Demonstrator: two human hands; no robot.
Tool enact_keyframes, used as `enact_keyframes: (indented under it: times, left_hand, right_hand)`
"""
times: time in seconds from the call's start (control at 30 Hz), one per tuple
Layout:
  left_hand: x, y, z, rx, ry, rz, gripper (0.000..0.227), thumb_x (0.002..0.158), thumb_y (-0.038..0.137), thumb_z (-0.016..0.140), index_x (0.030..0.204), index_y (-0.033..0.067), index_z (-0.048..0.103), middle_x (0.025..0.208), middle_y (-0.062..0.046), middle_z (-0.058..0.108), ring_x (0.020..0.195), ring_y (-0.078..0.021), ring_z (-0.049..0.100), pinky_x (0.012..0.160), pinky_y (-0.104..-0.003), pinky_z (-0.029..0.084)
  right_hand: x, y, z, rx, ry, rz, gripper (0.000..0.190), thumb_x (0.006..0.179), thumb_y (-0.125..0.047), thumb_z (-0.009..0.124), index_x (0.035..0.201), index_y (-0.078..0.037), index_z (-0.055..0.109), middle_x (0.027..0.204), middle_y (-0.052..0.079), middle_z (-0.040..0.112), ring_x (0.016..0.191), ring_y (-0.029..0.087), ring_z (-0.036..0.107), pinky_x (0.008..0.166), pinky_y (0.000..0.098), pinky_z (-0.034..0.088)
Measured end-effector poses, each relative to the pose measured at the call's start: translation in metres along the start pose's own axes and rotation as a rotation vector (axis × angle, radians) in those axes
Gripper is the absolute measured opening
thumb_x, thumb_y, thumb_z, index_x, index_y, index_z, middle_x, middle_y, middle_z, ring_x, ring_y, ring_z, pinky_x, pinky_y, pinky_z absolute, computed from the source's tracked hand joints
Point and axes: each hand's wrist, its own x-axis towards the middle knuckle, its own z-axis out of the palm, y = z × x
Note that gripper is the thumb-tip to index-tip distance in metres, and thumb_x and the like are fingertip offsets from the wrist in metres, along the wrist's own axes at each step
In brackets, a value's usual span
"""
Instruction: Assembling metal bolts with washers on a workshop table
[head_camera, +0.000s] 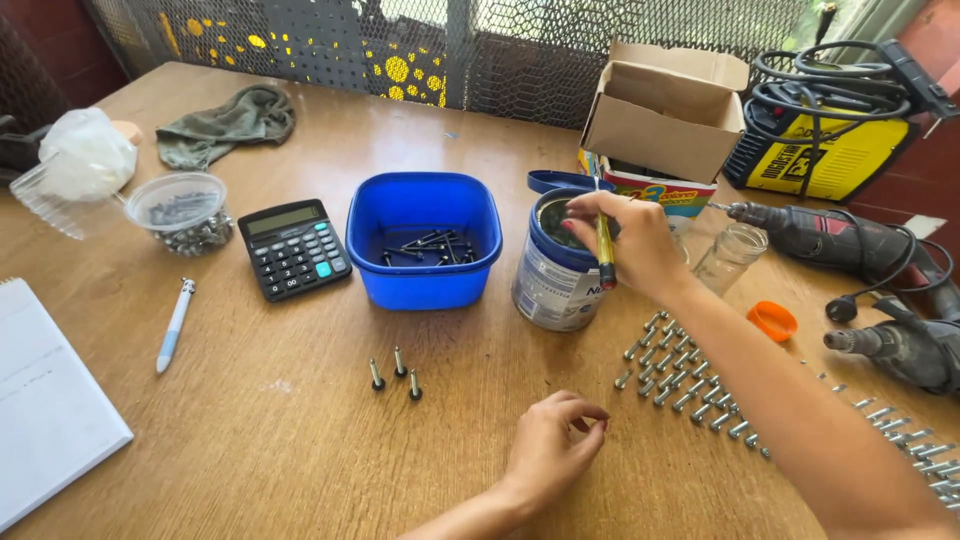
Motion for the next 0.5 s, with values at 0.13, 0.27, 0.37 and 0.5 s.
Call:
enact_keyframes:
  times: [0.13,0.27,0.37,0.5]
  left_hand:
    - [-0.007,0.011,0.001,-0.021,-0.100,-0.129,0.013,0.093,0.021,0.071,0.101,0.0168,0.081,0.102,0.002,0.075,0.085,-0.0098,0.072,0.082,-0.027,0.060]
    - [-0.005,-0.012,0.018,0.043,-0.088,0.041,0.014,0.087,0.018,0.067,0.093,0.0190,0.080,0.090,0.003,0.075,0.073,-0.0127,0.071,0.073,-0.032,0.054]
    - [-0.004,-0.015,0.016,0.057,-0.138,-0.027,0.014,0.086,0.024,0.066,0.091,0.0125,0.073,0.083,-0.002,0.074,0.071,-0.0201,0.069,0.066,-0.038,0.051]
    - [-0.006,-0.014,0.016,-0.021,-0.129,-0.075,0.019,0.084,0.018,0.061,0.100,0.0084,0.062,0.079,-0.009,0.069,0.069,-0.0254,0.065,0.058,-0.046,0.046]
  right_hand:
    - [-0.010,-0.058,0.029,0.126,0.012,-0.191,0.014,0.091,-0.005,0.079,0.103,0.001,0.073,0.100,0.015,0.078,0.084,0.022,0.078,0.077,0.0274,0.065]
    - [-0.030,-0.102,0.076,0.230,-0.195,-0.405,0.026,0.090,-0.019,0.080,0.110,-0.004,0.072,0.101,0.013,0.076,0.089,0.025,0.074,0.085,0.0365,0.058]
    - [-0.039,-0.119,0.108,0.194,-0.297,-0.523,0.029,0.094,-0.025,0.077,0.112,-0.004,0.068,0.096,0.013,0.072,0.085,0.028,0.071,0.079,0.0389,0.057]
    - [-0.053,-0.112,0.141,0.163,-0.474,-0.447,0.014,0.101,-0.020,0.065,0.106,-0.007,0.067,0.087,0.011,0.067,0.076,0.033,0.068,0.069,0.0440,0.051]
